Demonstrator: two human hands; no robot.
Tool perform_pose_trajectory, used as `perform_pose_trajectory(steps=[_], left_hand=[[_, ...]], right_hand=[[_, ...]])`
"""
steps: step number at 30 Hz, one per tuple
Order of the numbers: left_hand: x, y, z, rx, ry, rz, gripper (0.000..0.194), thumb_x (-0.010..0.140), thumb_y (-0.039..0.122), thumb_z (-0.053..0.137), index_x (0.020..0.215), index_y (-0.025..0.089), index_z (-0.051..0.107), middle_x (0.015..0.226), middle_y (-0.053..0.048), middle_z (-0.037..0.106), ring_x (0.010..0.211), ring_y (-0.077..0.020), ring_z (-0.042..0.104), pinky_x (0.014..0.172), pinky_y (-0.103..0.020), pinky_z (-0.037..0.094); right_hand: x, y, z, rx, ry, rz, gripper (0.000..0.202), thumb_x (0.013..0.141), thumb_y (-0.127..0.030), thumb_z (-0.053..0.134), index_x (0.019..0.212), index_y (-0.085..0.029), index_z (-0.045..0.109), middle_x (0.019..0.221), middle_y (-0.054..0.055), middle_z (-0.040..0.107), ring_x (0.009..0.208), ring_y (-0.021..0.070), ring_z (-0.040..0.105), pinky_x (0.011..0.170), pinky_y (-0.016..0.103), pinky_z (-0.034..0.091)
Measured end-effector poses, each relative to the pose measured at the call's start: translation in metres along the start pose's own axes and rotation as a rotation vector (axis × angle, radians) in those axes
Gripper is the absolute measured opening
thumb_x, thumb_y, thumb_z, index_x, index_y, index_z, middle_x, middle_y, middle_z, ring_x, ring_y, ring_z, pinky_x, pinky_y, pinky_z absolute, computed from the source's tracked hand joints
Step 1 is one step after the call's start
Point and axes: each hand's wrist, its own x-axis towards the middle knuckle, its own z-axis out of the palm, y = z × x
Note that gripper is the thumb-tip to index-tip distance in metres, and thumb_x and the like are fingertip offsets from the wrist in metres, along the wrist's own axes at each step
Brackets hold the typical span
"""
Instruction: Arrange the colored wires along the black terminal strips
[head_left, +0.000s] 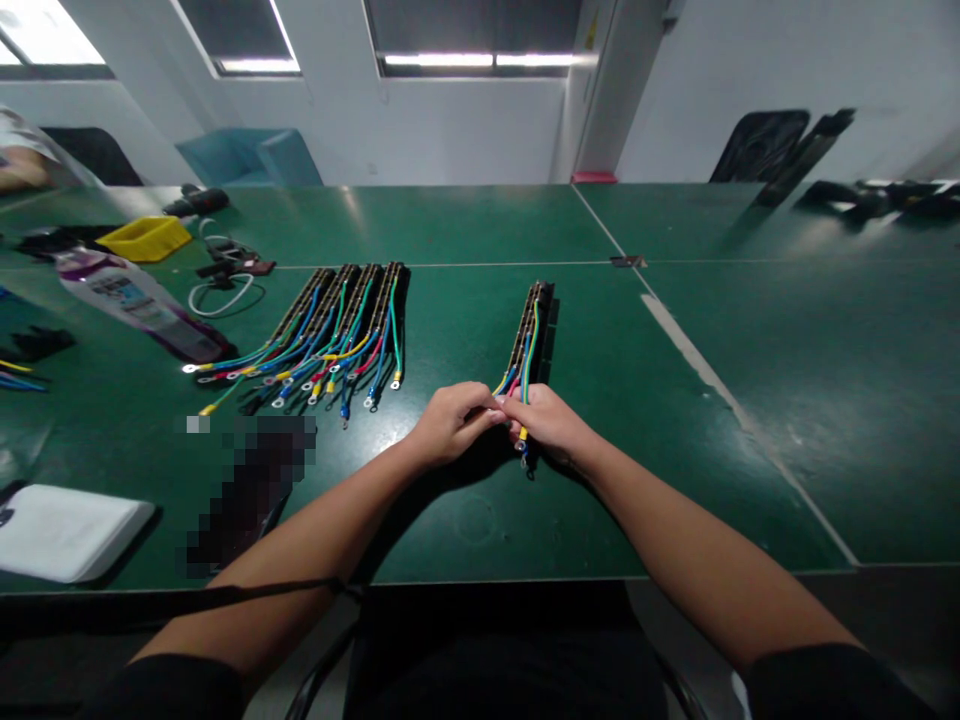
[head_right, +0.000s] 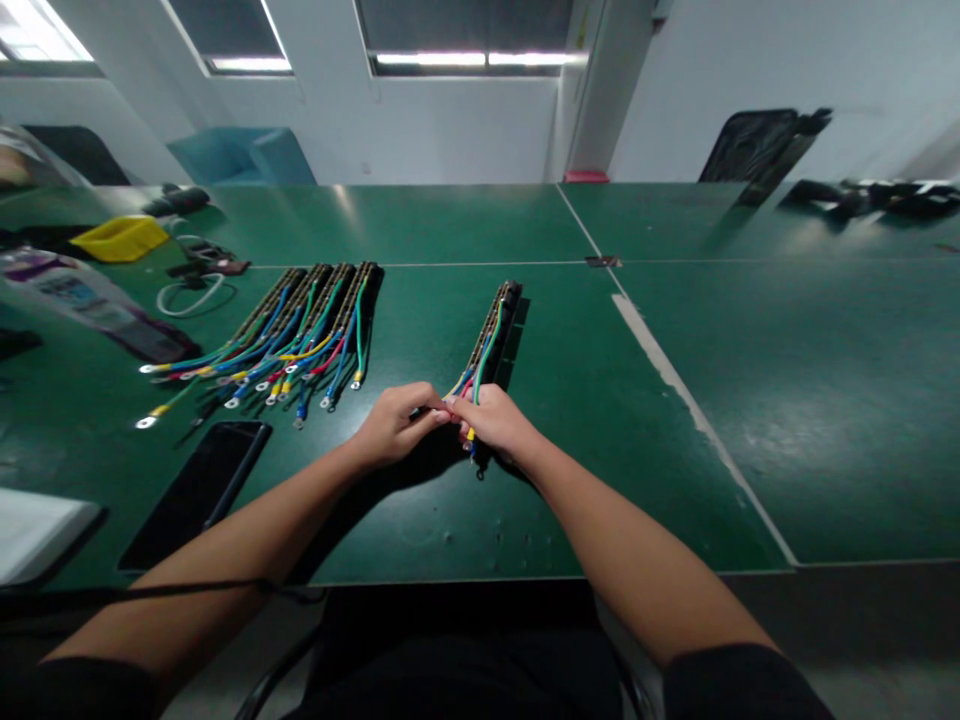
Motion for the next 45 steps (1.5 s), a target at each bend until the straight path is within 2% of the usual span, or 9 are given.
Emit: perform_pose_trajectory(steps=[5, 11, 20, 27, 36, 45], left_hand=[[0.0009, 0.0001, 0.0001, 0.015, -0.014, 0.005, 0.027, 0.091, 0.034, 0.051, 0.075, 0.014, 0.06, 0.064, 0.0, 0.055, 0.06, -0.011, 0.05, 0.058, -0.022, 0.035], [-0.001, 0.0001, -0.0011, -0.047, 0.021, 0.005, 0.022, 0.089, 0.033, 0.054, 0.081, 0.014, 0.062, 0.071, -0.002, 0.061, 0.064, -0.0115, 0.053, 0.062, -0.023, 0.039], [-0.0005, 0.0005, 0.0002, -0.073, -0.009, -0.027, 0.023, 0.089, 0.033, 0.053, 0.081, 0.014, 0.062, 0.072, -0.002, 0.062, 0.066, -0.0118, 0.055, 0.063, -0.023, 0.04], [0.0025, 0.0001, 0.0, -0.095, -0.04, -0.068, 0.025, 0.089, 0.034, 0.052, 0.078, 0.014, 0.061, 0.069, 0.0, 0.061, 0.063, -0.0113, 0.054, 0.06, -0.022, 0.038], [0.0003, -0.0014, -0.0029, -0.101, -0.033, -0.064, 0.026, 0.088, 0.036, 0.054, 0.078, 0.013, 0.062, 0.069, 0.0, 0.061, 0.064, -0.011, 0.054, 0.061, -0.022, 0.039], [0.0036, -0.0004, -0.0002, -0.102, -0.057, -0.091, 0.026, 0.089, 0.034, 0.053, 0.075, 0.013, 0.061, 0.068, 0.0, 0.06, 0.062, -0.011, 0.053, 0.059, -0.022, 0.036]], right_hand=[[0.0012, 0.0032, -0.0002, -0.011, -0.008, -0.007, 0.022, 0.082, -0.035, 0.06, 0.073, -0.015, 0.057, 0.046, -0.004, 0.047, 0.037, 0.0081, 0.046, 0.037, 0.019, 0.039], [0.0017, 0.0029, 0.0002, -0.022, 0.009, -0.012, 0.023, 0.082, -0.036, 0.058, 0.073, -0.014, 0.058, 0.045, -0.003, 0.05, 0.039, 0.0095, 0.047, 0.038, 0.02, 0.038], [0.0022, 0.0053, 0.0, -0.088, 0.052, -0.062, 0.027, 0.082, -0.036, 0.057, 0.066, -0.014, 0.058, 0.05, -0.002, 0.051, 0.043, 0.0087, 0.046, 0.041, 0.02, 0.036], [0.0022, 0.0057, 0.0012, -0.023, 0.04, -0.003, 0.024, 0.08, -0.038, 0.061, 0.07, -0.016, 0.055, 0.046, -0.004, 0.047, 0.039, 0.0088, 0.045, 0.038, 0.02, 0.036], [0.0007, 0.004, -0.0013, 0.001, -0.019, -0.031, 0.027, 0.081, -0.04, 0.061, 0.071, -0.015, 0.058, 0.047, -0.003, 0.051, 0.039, 0.0091, 0.049, 0.038, 0.02, 0.04], [-0.001, 0.0021, 0.0026, 0.001, 0.023, 0.031, 0.025, 0.08, -0.037, 0.063, 0.071, -0.016, 0.055, 0.046, -0.004, 0.049, 0.038, 0.0083, 0.047, 0.039, 0.02, 0.042]])
